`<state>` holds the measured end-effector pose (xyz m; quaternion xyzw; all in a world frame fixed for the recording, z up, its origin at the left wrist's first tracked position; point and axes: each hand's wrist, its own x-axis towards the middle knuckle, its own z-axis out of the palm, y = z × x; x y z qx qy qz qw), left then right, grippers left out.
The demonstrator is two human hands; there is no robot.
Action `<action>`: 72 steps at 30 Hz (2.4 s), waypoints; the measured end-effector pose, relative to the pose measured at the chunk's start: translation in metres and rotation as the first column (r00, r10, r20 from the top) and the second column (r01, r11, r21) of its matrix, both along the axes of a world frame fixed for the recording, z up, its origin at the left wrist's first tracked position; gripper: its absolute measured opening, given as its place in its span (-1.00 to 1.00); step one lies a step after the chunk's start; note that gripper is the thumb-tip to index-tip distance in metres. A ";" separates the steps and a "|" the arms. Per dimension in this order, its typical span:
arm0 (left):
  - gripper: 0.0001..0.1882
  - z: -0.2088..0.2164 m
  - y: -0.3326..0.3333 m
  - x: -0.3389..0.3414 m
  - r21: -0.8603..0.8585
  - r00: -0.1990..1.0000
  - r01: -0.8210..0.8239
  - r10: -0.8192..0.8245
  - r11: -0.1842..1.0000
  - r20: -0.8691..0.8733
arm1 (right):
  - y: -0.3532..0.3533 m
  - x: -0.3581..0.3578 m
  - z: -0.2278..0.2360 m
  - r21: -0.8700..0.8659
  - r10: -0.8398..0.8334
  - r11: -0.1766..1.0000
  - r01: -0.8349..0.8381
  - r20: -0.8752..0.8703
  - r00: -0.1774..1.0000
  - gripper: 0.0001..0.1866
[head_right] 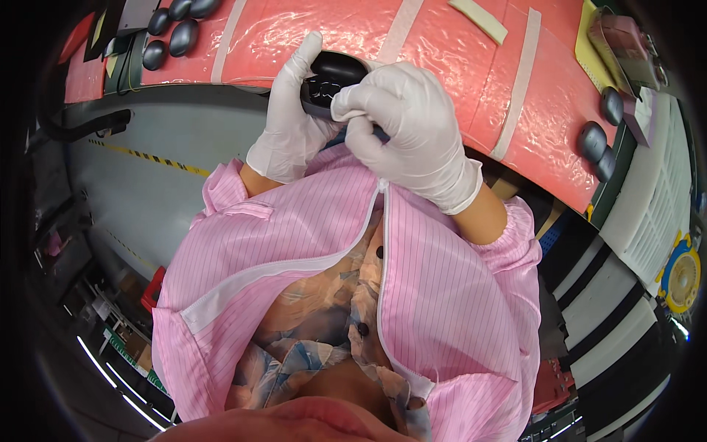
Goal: Cleaning and inspecting the interior of wireless earbud charging cases using a swab and solution.
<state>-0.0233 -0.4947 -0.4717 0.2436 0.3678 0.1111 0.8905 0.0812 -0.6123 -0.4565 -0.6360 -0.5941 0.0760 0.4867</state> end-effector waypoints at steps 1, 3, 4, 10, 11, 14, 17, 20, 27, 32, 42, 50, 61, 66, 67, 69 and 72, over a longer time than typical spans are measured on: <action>-0.48 0.000 0.000 0.000 0.005 1.000 -0.004 0.004 1.000 0.003 | -0.001 -0.002 0.001 -0.007 0.024 1.000 -0.024 0.050 0.998 -0.77; -0.49 -0.001 -0.003 0.000 0.008 1.000 -0.008 0.008 1.000 0.004 | -0.002 -0.001 -0.004 0.006 0.009 1.000 -0.009 0.044 0.999 -0.77; -0.49 0.000 -0.003 0.000 0.027 1.000 -0.011 0.012 1.000 -0.025 | -0.002 0.001 -0.006 0.026 -0.002 1.000 0.001 0.041 0.999 -0.77; -0.45 -0.003 0.005 -0.004 -0.013 0.989 0.087 -0.085 0.996 0.122 | -0.009 0.007 -0.015 -0.077 -0.082 0.992 0.095 0.153 0.985 -0.79; -0.43 -0.001 0.005 -0.005 0.002 0.991 0.093 -0.092 0.996 0.099 | -0.009 0.008 -0.015 -0.076 -0.083 0.993 0.095 0.149 0.985 -0.79; -0.37 0.000 0.009 -0.004 -0.045 0.986 0.089 -0.081 0.995 0.145 | -0.014 0.016 -0.010 -0.103 -0.172 0.983 0.152 -0.228 0.958 -0.79; -0.33 0.015 0.005 0.000 -0.098 0.988 0.124 -0.114 0.987 0.101 | -0.015 0.011 -0.006 -0.032 -0.245 0.965 0.260 -0.465 0.851 -0.73; -0.30 0.012 -0.002 -0.004 0.019 0.993 0.004 -0.006 1.000 0.121 | -0.012 -0.001 -0.002 -0.031 -0.041 0.999 0.044 0.086 0.995 -0.71; -0.20 0.005 -0.008 -0.021 0.737 0.967 -0.158 -0.048 0.657 0.250 | -0.020 -0.008 -0.011 0.043 -0.295 0.946 0.320 -0.291 0.910 -0.61; -0.24 -0.002 -0.011 -0.024 0.836 0.958 -0.204 -0.074 0.509 0.279 | -0.001 -0.023 0.003 -0.016 -0.127 0.991 0.132 0.180 0.976 -0.82; -0.24 -0.008 -0.017 -0.025 0.648 0.956 -0.240 0.058 0.723 0.289 | 0.005 -0.037 0.002 0.042 -0.158 0.986 0.159 -0.045 0.986 -0.73; -0.24 -0.018 -0.016 -0.022 0.683 0.965 -0.228 0.066 0.693 0.255 | 0.012 -0.044 0.005 -0.014 -0.149 0.988 0.157 0.239 0.960 -0.67; -0.25 -0.012 -0.014 -0.026 0.471 0.886 -0.237 -0.010 0.850 0.464 | -0.017 -0.021 0.009 -0.160 -0.265 0.964 0.213 -0.655 0.707 -0.79; -0.33 -0.010 -0.012 -0.026 0.433 0.885 -0.232 0.005 0.871 0.465 | -0.010 -0.013 -0.003 -0.063 -0.275 0.957 0.283 -0.502 0.820 -0.78; -0.33 -0.007 -0.013 -0.025 0.431 0.884 -0.230 0.003 0.873 0.467 | -0.006 -0.012 -0.005 0.021 -0.220 0.971 0.238 -0.310 0.925 -0.76; -0.15 -0.001 -0.018 -0.023 0.438 0.944 -0.224 0.081 0.871 0.321 | 0.001 -0.013 0.001 0.012 -0.108 0.994 0.108 0.145 0.984 -0.69; -0.11 -0.069 0.024 0.007 0.546 0.429 -0.763 -0.360 0.346 0.828 | 0.003 -0.026 0.003 -0.037 -0.171 0.980 0.195 0.334 0.927 -0.68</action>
